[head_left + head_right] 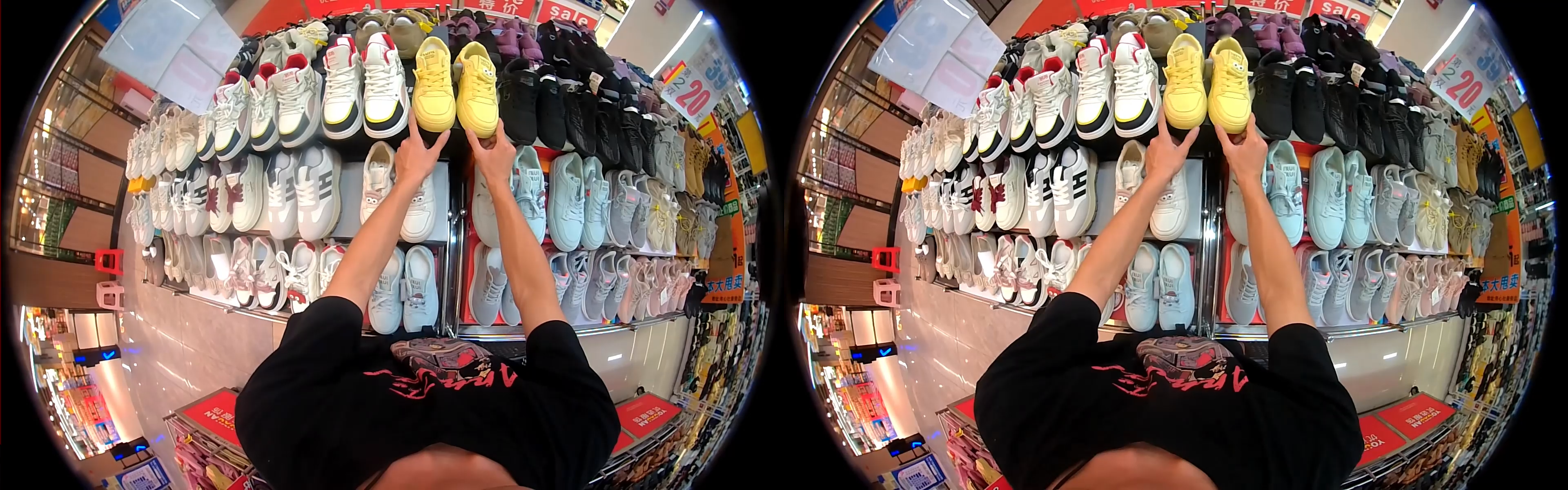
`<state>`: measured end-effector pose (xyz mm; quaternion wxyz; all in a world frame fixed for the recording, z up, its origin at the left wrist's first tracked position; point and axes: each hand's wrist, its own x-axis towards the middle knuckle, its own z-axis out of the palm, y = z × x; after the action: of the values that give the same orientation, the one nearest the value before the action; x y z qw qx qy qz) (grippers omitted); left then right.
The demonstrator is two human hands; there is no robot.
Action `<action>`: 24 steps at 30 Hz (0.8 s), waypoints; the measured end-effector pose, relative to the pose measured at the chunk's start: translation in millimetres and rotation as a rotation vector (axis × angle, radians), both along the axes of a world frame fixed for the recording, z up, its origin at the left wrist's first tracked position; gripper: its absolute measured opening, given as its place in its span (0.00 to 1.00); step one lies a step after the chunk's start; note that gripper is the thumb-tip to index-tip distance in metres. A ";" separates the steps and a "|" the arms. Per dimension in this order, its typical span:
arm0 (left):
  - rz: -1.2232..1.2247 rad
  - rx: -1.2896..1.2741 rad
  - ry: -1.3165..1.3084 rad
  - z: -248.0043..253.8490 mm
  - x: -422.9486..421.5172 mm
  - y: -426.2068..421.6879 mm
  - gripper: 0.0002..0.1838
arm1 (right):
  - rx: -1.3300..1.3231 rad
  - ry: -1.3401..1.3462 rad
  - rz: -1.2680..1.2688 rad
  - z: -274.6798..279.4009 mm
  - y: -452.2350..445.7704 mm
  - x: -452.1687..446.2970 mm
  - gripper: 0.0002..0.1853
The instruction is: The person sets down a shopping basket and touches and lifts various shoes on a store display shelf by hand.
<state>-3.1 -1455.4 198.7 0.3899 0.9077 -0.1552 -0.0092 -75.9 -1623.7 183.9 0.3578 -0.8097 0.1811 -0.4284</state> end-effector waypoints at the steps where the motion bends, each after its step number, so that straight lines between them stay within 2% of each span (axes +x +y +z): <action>1: -0.001 0.000 0.002 3.4 -1.7 -0.8 0.59 | 0.002 0.008 -0.004 -0.6 -0.1 -0.4 0.38; 3: -0.023 0.079 0.095 11.3 -2.0 -2.0 0.58 | 0.004 0.015 -0.009 -1.4 -0.6 0.2 0.38; 10: -0.033 0.047 0.115 0.6 4.4 -2.1 0.58 | 0.005 0.021 -0.018 -1.3 1.1 -0.5 0.38; 16: -0.038 0.009 0.062 8.4 4.8 -1.1 0.63 | 0.024 0.012 -0.021 6.4 3.9 -3.1 0.35; 18: -0.012 0.095 0.035 21.7 2.2 -4.9 0.66 | 0.039 0.005 -0.021 7.7 4.9 -3.1 0.34; 19: 0.001 0.065 0.033 31.5 -1.2 -7.3 0.63 | 0.048 0.011 -0.022 7.2 4.8 -3.4 0.34; 24: 0.029 0.073 -0.012 17.3 6.5 -15.2 0.65 | 0.039 0.017 -0.029 6.9 4.0 -3.9 0.36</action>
<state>3.4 -1470.5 216.1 0.3558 0.9234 -0.1439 -0.0034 -79.8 -1619.7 190.8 0.3657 -0.8034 0.2039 -0.4233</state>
